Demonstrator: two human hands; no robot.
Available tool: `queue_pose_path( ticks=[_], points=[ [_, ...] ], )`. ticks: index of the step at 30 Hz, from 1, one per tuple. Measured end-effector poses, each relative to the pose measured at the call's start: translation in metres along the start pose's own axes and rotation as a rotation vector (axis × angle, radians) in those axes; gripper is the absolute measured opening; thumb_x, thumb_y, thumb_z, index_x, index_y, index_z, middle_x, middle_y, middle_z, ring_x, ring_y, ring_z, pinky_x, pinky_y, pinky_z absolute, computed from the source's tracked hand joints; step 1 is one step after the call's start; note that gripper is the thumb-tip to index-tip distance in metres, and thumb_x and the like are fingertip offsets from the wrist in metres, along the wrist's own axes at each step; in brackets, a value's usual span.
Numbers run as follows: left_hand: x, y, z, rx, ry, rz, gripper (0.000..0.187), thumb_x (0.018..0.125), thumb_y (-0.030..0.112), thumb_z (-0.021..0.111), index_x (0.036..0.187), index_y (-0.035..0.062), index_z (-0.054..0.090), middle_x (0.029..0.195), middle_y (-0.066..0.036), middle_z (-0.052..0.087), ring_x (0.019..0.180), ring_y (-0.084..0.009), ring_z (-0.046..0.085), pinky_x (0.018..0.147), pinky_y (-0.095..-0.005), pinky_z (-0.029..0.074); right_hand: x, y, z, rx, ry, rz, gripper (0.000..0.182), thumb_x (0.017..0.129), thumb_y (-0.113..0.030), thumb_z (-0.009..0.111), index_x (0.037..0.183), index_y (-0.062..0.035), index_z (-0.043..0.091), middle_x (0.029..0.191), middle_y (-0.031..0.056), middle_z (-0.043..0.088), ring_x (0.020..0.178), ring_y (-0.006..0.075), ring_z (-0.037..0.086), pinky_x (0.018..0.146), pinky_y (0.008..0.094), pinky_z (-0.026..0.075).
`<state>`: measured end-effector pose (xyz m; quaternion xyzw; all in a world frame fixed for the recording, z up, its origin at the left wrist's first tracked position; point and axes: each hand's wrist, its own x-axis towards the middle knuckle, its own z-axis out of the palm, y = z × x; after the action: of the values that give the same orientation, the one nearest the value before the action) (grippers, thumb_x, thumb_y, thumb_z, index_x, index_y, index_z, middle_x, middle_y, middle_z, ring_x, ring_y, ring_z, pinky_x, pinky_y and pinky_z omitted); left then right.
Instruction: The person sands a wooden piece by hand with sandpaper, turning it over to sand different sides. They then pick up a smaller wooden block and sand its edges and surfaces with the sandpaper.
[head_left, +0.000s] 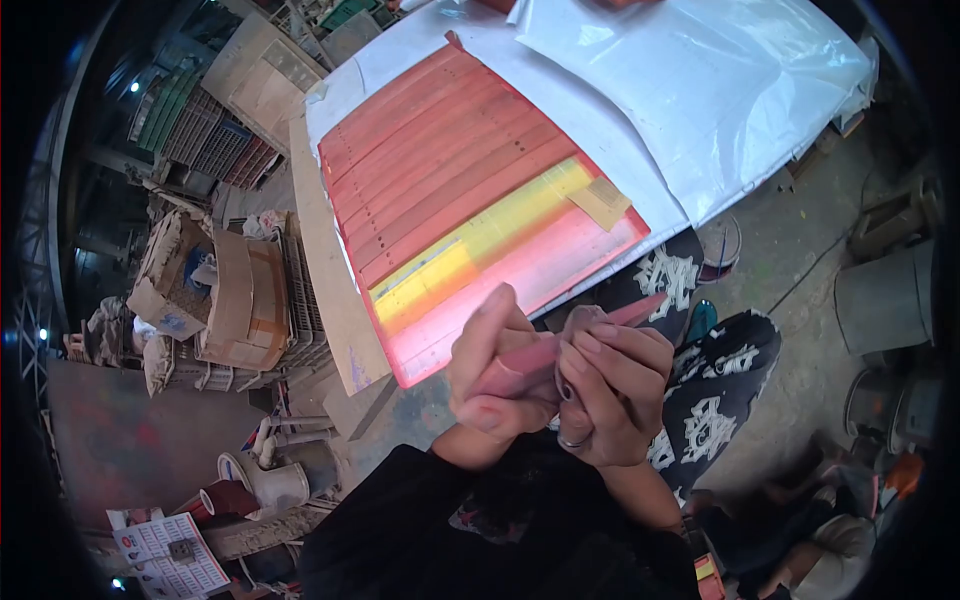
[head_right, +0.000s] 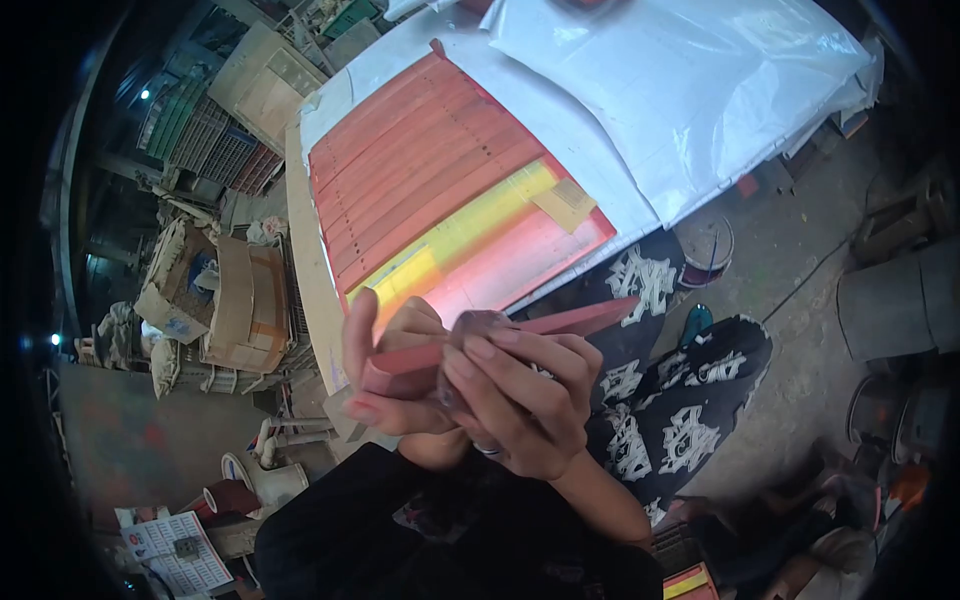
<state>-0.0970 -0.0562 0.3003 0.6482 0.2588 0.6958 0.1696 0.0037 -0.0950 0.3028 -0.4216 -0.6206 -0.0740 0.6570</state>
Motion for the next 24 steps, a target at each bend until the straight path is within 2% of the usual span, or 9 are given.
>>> queue_pose_path(
  ticks=[2,8,9,12,13,16,19,22,24],
  points=[
    [0.003,0.002,0.004,-0.062,-0.002,0.014,0.081,0.106,0.060,0.032,0.139,-0.0133,0.040,0.069,-0.007,0.061,0.053,-0.0139,0.047,0.052,-0.0289,0.039,0.008,-0.010,-0.003,0.050,-0.027,-0.010,0.027,0.104,-0.028,0.053,0.111,-0.0073,0.069,0.114,0.0077,0.064,0.103,0.0277,0.064,0.083,0.0418,0.050],
    [0.015,-0.007,0.006,-0.271,0.077,0.087,0.056,0.108,0.055,0.027,0.121,0.0019,0.040,0.061,-0.012,0.059,0.045,-0.0147,0.042,0.045,-0.0311,0.035,0.006,-0.009,-0.003,0.102,-0.062,-0.023,0.026,0.103,-0.027,0.056,0.109,-0.0062,0.070,0.113,0.0082,0.067,0.101,0.0280,0.066,0.083,0.0425,0.050],
    [0.019,-0.013,0.007,-0.267,0.086,0.137,0.047,0.109,0.052,0.023,0.107,0.0070,0.035,0.055,-0.013,0.055,0.039,-0.0173,0.038,0.040,-0.0308,0.032,-0.003,-0.005,-0.010,0.053,-0.113,0.032,0.027,0.103,-0.028,0.057,0.107,-0.0045,0.070,0.111,0.0102,0.069,0.100,0.0296,0.067,0.081,0.0437,0.050],
    [0.017,-0.013,0.012,-0.282,0.131,0.131,0.046,0.108,0.051,0.016,0.099,0.0097,0.032,0.051,-0.011,0.048,0.036,-0.0188,0.035,0.040,-0.0331,0.032,-0.020,0.002,-0.020,0.005,-0.159,0.123,0.028,0.102,-0.028,0.058,0.106,-0.0032,0.070,0.110,0.0113,0.069,0.100,0.0301,0.067,0.080,0.0434,0.050],
    [0.016,-0.015,0.009,-0.363,0.110,0.155,0.045,0.109,0.049,0.020,0.100,0.0079,0.034,0.053,-0.012,0.049,0.036,-0.0208,0.036,0.041,-0.0357,0.033,-0.020,-0.002,-0.020,-0.012,-0.164,0.119,0.027,0.102,-0.028,0.058,0.106,-0.0048,0.071,0.111,0.0100,0.068,0.101,0.0294,0.066,0.081,0.0408,0.050],
    [0.017,-0.018,0.002,-0.349,0.023,0.179,0.047,0.109,0.050,0.023,0.103,0.0056,0.038,0.054,-0.014,0.053,0.040,-0.0199,0.041,0.041,-0.0335,0.034,0.006,-0.016,-0.016,0.103,-0.150,-0.037,0.026,0.102,-0.028,0.059,0.107,-0.0068,0.072,0.111,0.0082,0.068,0.103,0.0291,0.066,0.082,0.0405,0.050],
    [0.022,-0.010,0.000,-0.283,-0.025,0.171,0.047,0.110,0.050,0.026,0.103,0.0041,0.039,0.055,-0.015,0.054,0.042,-0.0202,0.044,0.042,-0.0335,0.035,0.017,-0.027,-0.001,0.169,-0.073,-0.048,0.024,0.101,-0.028,0.060,0.107,-0.0087,0.073,0.112,0.0066,0.068,0.103,0.0289,0.065,0.085,0.0422,0.049],
    [0.021,-0.019,-0.013,-0.238,-0.106,0.180,0.047,0.110,0.049,0.029,0.103,0.0030,0.039,0.056,-0.016,0.055,0.042,-0.0203,0.045,0.042,-0.0329,0.034,0.000,-0.011,-0.004,0.069,-0.077,-0.028,0.023,0.099,-0.026,0.061,0.105,-0.0066,0.073,0.112,0.0076,0.068,0.103,0.0288,0.065,0.085,0.0430,0.049],
    [0.022,-0.020,-0.003,-0.282,0.030,0.215,0.047,0.109,0.048,0.032,0.103,0.0021,0.039,0.057,-0.016,0.055,0.043,-0.0202,0.047,0.042,-0.0318,0.035,-0.004,-0.012,-0.009,0.021,-0.122,0.052,0.022,0.098,-0.021,0.060,0.103,-0.0035,0.073,0.111,0.0096,0.067,0.102,0.0287,0.065,0.085,0.0417,0.049]
  ],
)
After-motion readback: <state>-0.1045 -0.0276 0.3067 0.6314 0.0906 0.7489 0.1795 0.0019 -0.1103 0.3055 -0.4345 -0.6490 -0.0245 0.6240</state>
